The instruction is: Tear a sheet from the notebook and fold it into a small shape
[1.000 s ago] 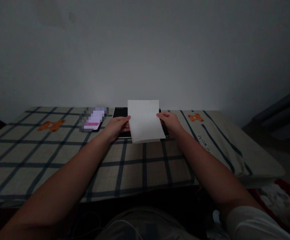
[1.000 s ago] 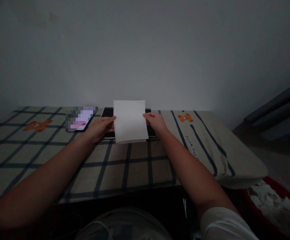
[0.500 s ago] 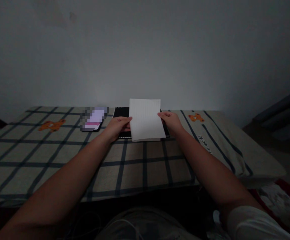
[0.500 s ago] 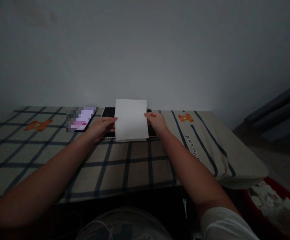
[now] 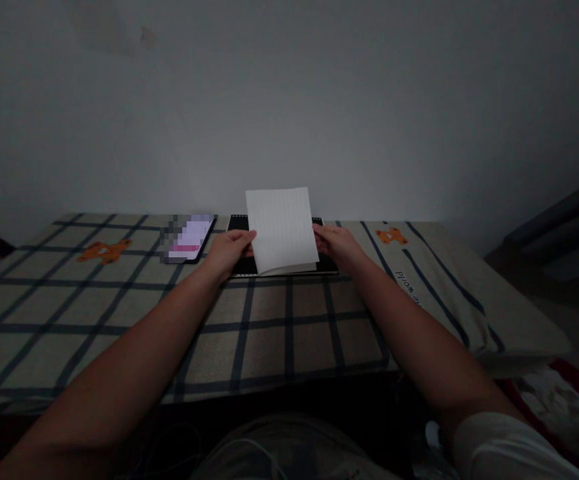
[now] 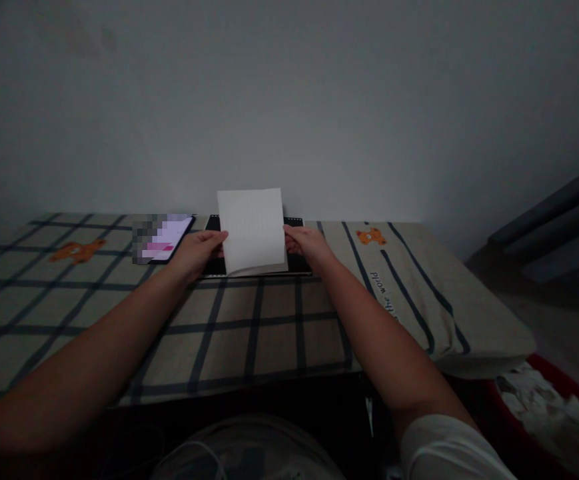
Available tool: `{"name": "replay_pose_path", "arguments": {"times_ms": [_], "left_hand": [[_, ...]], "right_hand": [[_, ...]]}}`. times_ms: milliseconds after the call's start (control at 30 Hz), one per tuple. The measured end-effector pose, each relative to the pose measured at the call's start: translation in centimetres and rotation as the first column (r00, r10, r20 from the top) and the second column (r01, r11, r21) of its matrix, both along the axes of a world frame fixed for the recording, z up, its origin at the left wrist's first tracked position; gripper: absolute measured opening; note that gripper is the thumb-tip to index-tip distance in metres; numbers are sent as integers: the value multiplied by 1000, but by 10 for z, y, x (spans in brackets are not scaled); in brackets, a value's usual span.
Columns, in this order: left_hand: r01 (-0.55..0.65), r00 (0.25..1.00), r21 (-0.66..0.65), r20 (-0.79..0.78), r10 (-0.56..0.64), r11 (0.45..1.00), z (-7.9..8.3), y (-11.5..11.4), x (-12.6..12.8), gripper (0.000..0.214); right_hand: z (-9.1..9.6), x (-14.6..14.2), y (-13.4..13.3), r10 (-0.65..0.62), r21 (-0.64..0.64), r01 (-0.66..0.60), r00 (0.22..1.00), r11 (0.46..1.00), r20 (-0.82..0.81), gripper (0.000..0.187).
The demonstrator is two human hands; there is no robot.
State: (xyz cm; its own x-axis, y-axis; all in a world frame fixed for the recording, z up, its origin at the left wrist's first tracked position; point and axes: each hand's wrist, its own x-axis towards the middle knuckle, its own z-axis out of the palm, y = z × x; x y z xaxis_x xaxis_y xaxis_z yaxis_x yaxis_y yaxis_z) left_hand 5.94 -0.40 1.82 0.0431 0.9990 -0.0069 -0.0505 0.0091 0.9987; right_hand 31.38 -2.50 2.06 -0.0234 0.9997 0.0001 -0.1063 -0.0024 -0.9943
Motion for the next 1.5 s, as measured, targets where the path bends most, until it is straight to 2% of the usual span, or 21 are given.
{"name": "replay_pose_path", "arguments": {"times_ms": [200, 433, 633, 833, 1033, 1267, 1500], "left_hand": [[-1, 1000, -27, 30, 2, 1000, 0, 2, -1, 25], [61, 998, -76, 40, -58, 995, 2, -1, 0, 28], [43, 999, -19, -3, -43, 999, -1, 1, -1, 34], [2, 1000, 11, -17, -1, 1000, 1, 1, -1, 32], [40, 999, 4, 18, -40, 999, -1, 1, -1, 26], [29, 999, -49, 18, -28, 998, -1, 3, -1, 24], [80, 997, -78, 26, -79, 994, -2, 2, -1, 23]], "right_hand": [[-6, 2, 3, 39, -2, -39, 999, 999, 4, 23], [-8, 3, 6, -65, 25, 63, 994, 998, 92, 18], [-3, 1, 2, -36, -8, 36, 997, 999, 68, 18], [0, 0, -1, 1, -71, 4, 997, 997, 74, 10], [-4, 0, 1, -37, -43, 41, 995, 998, 89, 10], [-5, 2, 1, -27, -13, 29, 991, 999, 129, 11], [0, 0, 1, -115, 23, 113, 980, 993, 163, 11]]}}
